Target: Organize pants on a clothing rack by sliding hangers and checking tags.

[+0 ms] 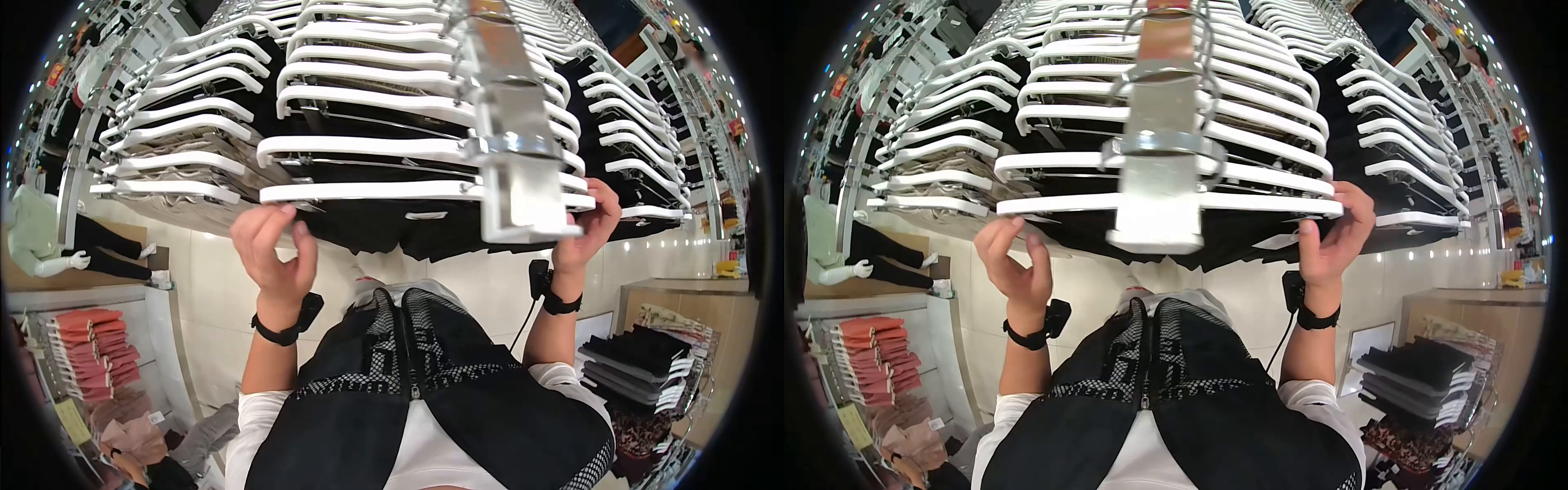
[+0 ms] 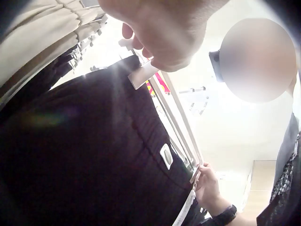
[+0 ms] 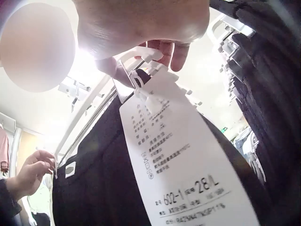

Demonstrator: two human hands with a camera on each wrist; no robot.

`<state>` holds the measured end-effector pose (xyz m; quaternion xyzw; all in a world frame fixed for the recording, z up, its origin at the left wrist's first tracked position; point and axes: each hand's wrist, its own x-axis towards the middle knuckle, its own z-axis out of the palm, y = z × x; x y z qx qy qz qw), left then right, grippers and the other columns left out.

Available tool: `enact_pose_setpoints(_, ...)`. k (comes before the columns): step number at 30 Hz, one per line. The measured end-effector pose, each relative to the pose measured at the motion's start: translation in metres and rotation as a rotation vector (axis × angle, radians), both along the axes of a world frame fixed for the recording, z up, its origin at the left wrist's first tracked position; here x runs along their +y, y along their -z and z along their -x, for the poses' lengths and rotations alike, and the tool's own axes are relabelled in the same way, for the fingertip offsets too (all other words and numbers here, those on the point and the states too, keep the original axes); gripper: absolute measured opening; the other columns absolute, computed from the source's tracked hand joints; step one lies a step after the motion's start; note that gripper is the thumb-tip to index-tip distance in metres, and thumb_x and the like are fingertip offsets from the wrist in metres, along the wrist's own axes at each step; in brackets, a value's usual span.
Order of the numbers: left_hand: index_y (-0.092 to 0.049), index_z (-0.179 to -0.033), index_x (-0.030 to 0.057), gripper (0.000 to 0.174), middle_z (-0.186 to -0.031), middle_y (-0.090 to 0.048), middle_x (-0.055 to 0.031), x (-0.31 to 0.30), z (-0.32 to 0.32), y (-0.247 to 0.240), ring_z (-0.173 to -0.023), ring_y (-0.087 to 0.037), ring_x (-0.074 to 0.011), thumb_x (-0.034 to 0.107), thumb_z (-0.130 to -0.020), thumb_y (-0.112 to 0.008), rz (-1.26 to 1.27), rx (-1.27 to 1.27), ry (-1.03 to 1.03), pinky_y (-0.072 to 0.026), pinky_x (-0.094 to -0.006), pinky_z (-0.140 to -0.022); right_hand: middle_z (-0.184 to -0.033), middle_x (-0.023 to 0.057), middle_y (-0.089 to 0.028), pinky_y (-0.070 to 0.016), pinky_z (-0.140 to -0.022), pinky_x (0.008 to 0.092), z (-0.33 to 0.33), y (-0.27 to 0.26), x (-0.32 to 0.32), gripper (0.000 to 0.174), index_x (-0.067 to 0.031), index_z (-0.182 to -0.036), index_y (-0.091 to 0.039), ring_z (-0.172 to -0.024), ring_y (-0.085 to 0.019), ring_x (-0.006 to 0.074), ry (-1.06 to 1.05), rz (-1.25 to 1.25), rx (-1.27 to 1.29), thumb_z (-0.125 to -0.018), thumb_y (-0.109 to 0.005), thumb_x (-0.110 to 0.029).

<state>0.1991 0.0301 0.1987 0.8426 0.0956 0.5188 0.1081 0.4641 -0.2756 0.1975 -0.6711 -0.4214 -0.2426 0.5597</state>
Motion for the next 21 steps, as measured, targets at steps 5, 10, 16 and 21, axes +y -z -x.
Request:
enact_pose_setpoints(5, -0.061, -0.118, 0.0034, 0.043, -0.102, -0.062, -0.0116, 0.027, 0.000, 0.007, -0.093, -0.056, -0.0311, -0.010, -0.076, -0.064, -0.020, -0.008, 0.195, -0.0466, -0.0423, -0.088, -0.129, 0.0185, -0.050, -0.0415, -0.105, 0.0426, 0.014, 0.010, 0.009, 0.051, -0.0017, -0.133, -0.041, -0.116, -0.052, 0.0270, 0.200, 0.016, 0.056, -0.093, -0.064, -0.023)
enact_pose_setpoints(10, -0.053, -0.129, 0.0081, 0.049, -0.124, -0.049, -0.0121, 0.051, 0.002, 0.023, -0.103, -0.054, -0.0279, 0.006, -0.082, -0.068, -0.062, -0.048, 0.295, -0.0486, -0.0424, -0.090, -0.133, 0.0167, -0.051, -0.0444, -0.107, 0.0397, 0.041, 0.014, 0.018, 0.057, -0.0008, -0.141, -0.041, -0.121, -0.055, 0.0252, 0.419, 0.036, 0.193, -0.095, -0.068, -0.019)
enact_pose_setpoints(16, -0.045, -0.135, 0.0018, 0.049, -0.135, -0.046, -0.0194, 0.059, -0.011, 0.019, -0.119, -0.054, -0.0323, 0.030, -0.097, -0.058, 0.064, -0.078, 0.401, -0.0503, -0.0417, -0.100, -0.143, 0.0166, -0.050, -0.0421, -0.114, 0.0400, 0.067, 0.018, 0.010, 0.073, -0.0036, -0.150, -0.036, -0.133, -0.051, 0.0261, 0.469, -0.017, 0.334, -0.091, -0.075, -0.021)
enact_pose_setpoints(21, -0.051, -0.131, 0.0025, 0.050, -0.107, -0.063, -0.0155, 0.059, -0.019, 0.019, -0.096, -0.065, -0.0305, 0.037, -0.098, -0.064, 0.276, -0.056, 0.698, -0.0532, -0.0418, -0.086, -0.144, 0.0166, -0.049, -0.0368, -0.116, 0.0420, 0.084, -0.003, 0.025, 0.077, -0.0037, -0.152, -0.036, -0.135, -0.048, 0.0266, 0.529, 0.052, 0.276, -0.089, -0.077, -0.023)
